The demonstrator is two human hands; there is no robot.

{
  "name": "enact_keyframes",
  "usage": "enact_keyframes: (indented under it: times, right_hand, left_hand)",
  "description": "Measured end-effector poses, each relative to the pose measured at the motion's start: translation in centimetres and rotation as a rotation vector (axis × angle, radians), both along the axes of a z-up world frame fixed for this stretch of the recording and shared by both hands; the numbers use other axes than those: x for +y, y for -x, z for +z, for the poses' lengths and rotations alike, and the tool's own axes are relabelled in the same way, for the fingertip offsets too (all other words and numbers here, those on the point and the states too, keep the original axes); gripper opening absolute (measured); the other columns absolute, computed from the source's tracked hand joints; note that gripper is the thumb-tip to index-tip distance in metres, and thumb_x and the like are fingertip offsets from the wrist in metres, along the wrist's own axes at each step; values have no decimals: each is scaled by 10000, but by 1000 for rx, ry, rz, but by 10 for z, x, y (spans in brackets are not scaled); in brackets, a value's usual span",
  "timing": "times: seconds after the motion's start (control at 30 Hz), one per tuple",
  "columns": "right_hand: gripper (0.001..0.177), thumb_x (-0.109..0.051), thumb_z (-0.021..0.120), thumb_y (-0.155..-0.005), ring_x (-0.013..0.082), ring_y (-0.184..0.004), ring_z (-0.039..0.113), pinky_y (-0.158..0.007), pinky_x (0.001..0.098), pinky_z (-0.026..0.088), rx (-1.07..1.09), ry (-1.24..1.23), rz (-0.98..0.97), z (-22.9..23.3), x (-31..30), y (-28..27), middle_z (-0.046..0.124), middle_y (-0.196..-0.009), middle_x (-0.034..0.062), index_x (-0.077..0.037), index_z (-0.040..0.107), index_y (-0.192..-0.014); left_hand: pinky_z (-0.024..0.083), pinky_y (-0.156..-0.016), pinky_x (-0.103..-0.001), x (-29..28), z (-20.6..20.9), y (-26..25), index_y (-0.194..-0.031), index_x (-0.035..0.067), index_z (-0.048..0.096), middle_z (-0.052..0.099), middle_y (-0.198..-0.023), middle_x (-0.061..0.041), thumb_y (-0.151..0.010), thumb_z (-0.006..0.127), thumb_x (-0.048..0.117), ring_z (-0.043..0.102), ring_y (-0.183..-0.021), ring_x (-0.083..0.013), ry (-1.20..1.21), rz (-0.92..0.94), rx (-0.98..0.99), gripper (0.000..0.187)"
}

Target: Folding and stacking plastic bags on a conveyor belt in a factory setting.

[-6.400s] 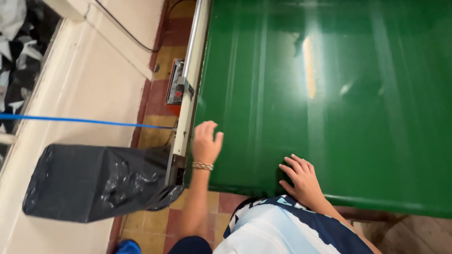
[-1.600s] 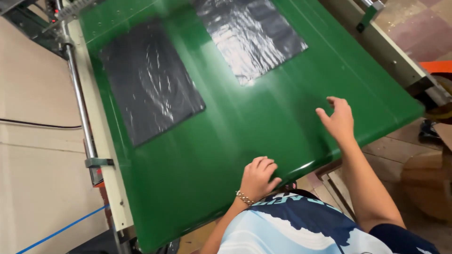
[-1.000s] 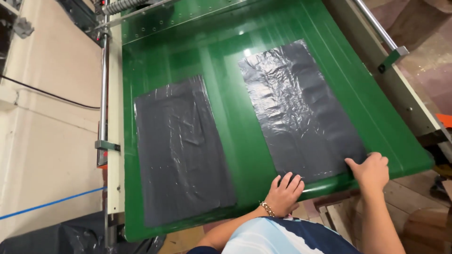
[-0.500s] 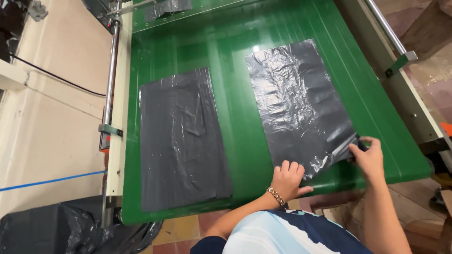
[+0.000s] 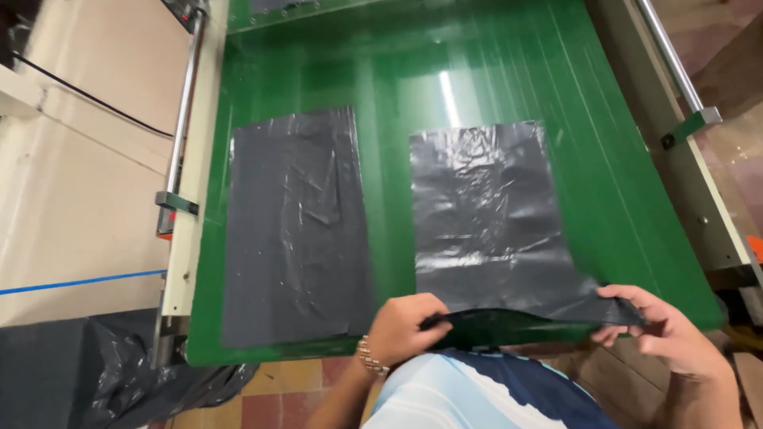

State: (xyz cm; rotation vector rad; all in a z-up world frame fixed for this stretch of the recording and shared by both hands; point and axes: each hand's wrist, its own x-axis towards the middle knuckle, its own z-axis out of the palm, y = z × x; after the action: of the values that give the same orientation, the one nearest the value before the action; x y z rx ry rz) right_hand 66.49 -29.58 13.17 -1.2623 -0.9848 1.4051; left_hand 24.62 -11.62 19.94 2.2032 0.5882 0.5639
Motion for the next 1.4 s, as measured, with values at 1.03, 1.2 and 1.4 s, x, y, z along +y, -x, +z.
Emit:
enact_keyframes:
  times: [1.03, 1.2, 1.4]
  right_hand:
    - [540, -341, 817, -768, 401, -1174, 560, -924, 533, 554, -1315, 280, -144, -88, 358, -9, 553, -1204, 145, -67, 645, -1201]
    - [556, -387, 821, -752, 390, -1182, 565, -912, 527, 558, -1329, 282, -91, -118, 375, -34, 545, -1224, 137, -119, 655, -1210]
    - [580, -352, 803, -746, 403, -1167, 571, -915, 528, 553, -1365, 242, -76, -116, 371, -34, 562, -1190, 150, -114, 648, -1252]
  left_hand:
    - [552, -967, -477, 277, -170, -107, -1336, 215, 534, 688, -1235, -172, -921, 571, 395, 657, -1158, -350, 228, 581, 472, 454]
    - [553, -944, -485, 271, -162, -104, -1280, 216, 569, 709, -1194, -160, -954, 527, 280, 675, -1120, -355, 140, 554, 462, 335]
    - [564, -895, -479, 272, -179, -111, -1201, 224, 631, 736, -1112, -109, -951, 566, 274, 702, -1051, -334, 10, 609, 436, 263]
